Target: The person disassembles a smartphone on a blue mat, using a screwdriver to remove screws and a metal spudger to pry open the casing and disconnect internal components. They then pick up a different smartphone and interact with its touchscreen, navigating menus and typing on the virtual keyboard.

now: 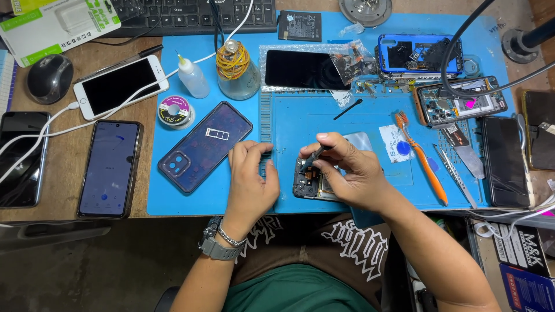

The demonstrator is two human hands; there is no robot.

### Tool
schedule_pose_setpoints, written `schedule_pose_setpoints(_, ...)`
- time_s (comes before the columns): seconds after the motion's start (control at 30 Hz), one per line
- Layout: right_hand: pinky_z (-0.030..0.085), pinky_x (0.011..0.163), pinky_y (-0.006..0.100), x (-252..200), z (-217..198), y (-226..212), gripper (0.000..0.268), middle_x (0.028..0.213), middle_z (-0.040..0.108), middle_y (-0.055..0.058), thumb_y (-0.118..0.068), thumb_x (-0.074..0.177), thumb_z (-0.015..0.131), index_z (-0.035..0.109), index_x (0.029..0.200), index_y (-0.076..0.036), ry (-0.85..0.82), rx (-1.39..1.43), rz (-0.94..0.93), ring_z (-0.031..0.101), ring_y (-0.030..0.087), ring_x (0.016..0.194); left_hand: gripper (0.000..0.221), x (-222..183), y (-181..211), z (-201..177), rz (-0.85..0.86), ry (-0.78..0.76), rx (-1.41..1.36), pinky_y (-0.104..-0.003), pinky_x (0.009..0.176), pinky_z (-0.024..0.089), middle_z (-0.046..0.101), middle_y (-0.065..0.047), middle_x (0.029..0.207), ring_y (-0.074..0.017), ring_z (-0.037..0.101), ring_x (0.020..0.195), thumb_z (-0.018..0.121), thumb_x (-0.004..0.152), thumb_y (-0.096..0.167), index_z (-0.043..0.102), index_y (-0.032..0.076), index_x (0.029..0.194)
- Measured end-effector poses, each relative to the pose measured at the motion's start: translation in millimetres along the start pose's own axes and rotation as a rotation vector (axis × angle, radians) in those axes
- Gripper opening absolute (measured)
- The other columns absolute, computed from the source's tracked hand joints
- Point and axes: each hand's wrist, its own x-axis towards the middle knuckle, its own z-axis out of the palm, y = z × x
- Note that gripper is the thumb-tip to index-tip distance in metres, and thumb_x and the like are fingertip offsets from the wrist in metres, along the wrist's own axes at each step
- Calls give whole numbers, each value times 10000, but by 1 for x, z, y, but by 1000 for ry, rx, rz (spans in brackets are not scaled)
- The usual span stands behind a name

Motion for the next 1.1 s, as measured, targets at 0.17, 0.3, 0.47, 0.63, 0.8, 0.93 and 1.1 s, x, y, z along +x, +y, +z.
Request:
schedule_pose_setpoints(0.17,666,750,428,-3,-1,6,531,1006,769,249,185,847,715,595,1344,42,22,-31,-22,778,304,866,176,4,3,1,4,2,42,-421,873,417,473,-68,941,-346,533,932,580,912,24,672,41,1062)
schedule_pose_setpoints(0.3,635,659,411,-6,-16,18,435,917,726,165,51,774,863,750,1185,-40,-19,-192,-154,726,290,783,125,9,5,5,27,-14,155,-410,835,444,460,-38,874,-326,556,865,611,923,22,716,44,987)
schedule_pose_setpoints(0.47,590,772,459,11,-11,0,332,983,744,180,80,865,754,738,1176,-35,-80,-104,-160,722,346,873,107,9,-3,18,122,-35,331,-423,769,457,442,-58,857,-353,548,852,633,861,-35,702,24,918)
schedule_pose_setpoints(0.63,580,739,479,17,-1,-12,326,1051,755,215,101,845,748,726,1148,-20,-135,-87,-239,725,395,858,66,10,-3,23,201,-37,538,-422,708,460,466,-66,851,-331,566,841,647,806,-20,623,41,807)
schedule_pose_setpoints(0.8,600,759,452,13,0,-13,360,1051,771,214,107,788,781,735,1127,-5,-108,-153,-215,744,387,873,160,10,3,25,290,-37,854,-286,586,401,371,-1,819,-161,458,775,614,807,21,496,118,757)
schedule_pose_setpoints(0.93,598,741,430,9,0,-4,406,922,787,184,117,800,789,717,1186,13,-90,-154,-154,756,329,787,179,11,9,20,295,-81,861,-269,545,370,350,44,843,-110,422,782,615,835,2,505,110,743)
schedule_pose_setpoints(1.1,595,732,422,8,9,-12,432,936,794,161,122,828,758,697,1238,3,-89,-180,-145,750,300,772,152,13,7,12,318,-203,731,-301,528,428,385,32,848,-176,492,806,644,834,0,559,79,735)
